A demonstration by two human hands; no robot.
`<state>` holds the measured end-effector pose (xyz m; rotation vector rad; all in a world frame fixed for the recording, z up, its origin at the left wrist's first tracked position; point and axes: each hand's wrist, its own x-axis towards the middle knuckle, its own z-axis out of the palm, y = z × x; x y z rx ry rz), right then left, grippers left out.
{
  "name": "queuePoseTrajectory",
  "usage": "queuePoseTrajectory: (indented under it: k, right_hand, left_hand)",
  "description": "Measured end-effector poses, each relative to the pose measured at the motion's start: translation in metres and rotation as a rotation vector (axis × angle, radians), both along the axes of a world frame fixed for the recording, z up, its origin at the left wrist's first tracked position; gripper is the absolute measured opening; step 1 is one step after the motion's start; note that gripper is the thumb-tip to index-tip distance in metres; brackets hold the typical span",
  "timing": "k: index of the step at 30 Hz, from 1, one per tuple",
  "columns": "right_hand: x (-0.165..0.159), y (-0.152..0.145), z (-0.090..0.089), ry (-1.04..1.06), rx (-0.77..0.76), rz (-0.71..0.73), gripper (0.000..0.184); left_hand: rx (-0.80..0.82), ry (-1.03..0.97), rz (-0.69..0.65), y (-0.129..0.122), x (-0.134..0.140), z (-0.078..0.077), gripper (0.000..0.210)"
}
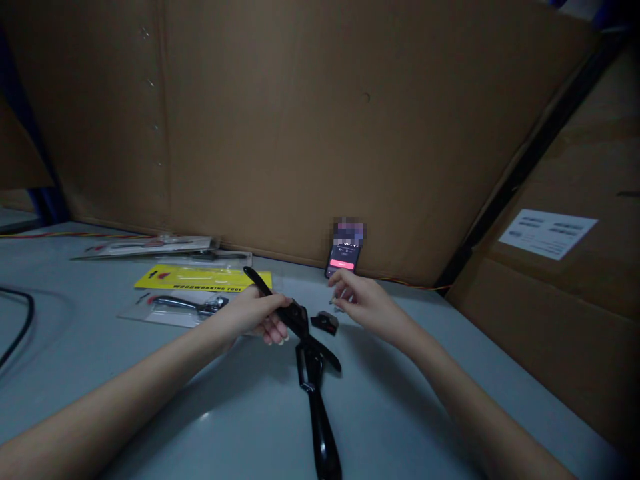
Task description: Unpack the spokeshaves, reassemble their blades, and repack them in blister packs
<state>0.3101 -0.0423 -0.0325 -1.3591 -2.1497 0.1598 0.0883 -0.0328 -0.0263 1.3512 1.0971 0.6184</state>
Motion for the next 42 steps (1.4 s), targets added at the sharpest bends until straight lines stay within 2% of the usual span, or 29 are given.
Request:
queuePoseTrajectory:
  k: [3,5,9,13,18,20,21,25,28,32,36,42]
  right_hand:
    - [0.011,0.011,-0.011,0.027,-0.163,-0.052,0.029]
    - [0.013,0.015,-0.016,0.027,-0.201,-0.081,0.032]
    - [0.014,0.016,-0.021,0.002,-0.189,-0.116,0.030]
    - [0.020,0.017,-0.024,-0.037,-0.156,-0.144,0.017]
    - [0.017,0.014,-0.015,-0.037,-0.060,-0.171,0.011]
    - [0.006,0.009,-0.009,0.030,-0.020,-0.120,0.013]
    - [-0.002,0.005,-0.007,0.108,-0.011,-0.046,0.015]
    - [-0.035,-0.010,-0.011,0.344,-0.106,0.177,0.035]
    - [-0.048,-0.013,-0.019,0.508,-0.225,0.232,0.036]
    - [-0.048,-0.011,-0.021,0.693,-0.272,0.165,0.027]
    - [-0.045,-0.009,-0.016,0.742,-0.292,0.080,0.028]
    - [-0.037,-0.003,-0.011,0.837,-0.291,0.026,0.026]
  left_hand:
    - [-0.010,-0.049,0.007,0.002,-0.001,-0.002,0.026]
    - [-0.005,-0.089,0.010,0.004,-0.002,-0.004,0.026]
    - [0.005,-0.160,0.042,0.007,-0.003,-0.008,0.023]
    - [0.024,-0.197,0.076,0.010,-0.004,-0.010,0.024]
    - [0.019,-0.170,0.090,0.010,-0.002,-0.009,0.026]
    - [0.014,-0.151,0.086,0.008,-0.001,-0.008,0.026]
    - [0.014,-0.141,0.080,0.007,0.000,-0.007,0.027]
    - [0.035,-0.143,0.021,0.004,0.001,-0.007,0.029]
    - [0.059,-0.177,-0.031,0.005,0.000,-0.009,0.029]
    - [0.092,-0.172,-0.098,0.004,0.000,-0.007,0.032]
    - [0.102,-0.116,-0.095,0.004,0.001,-0.007,0.034]
    - [0.074,-0.148,-0.079,0.011,0.000,-0.013,0.037]
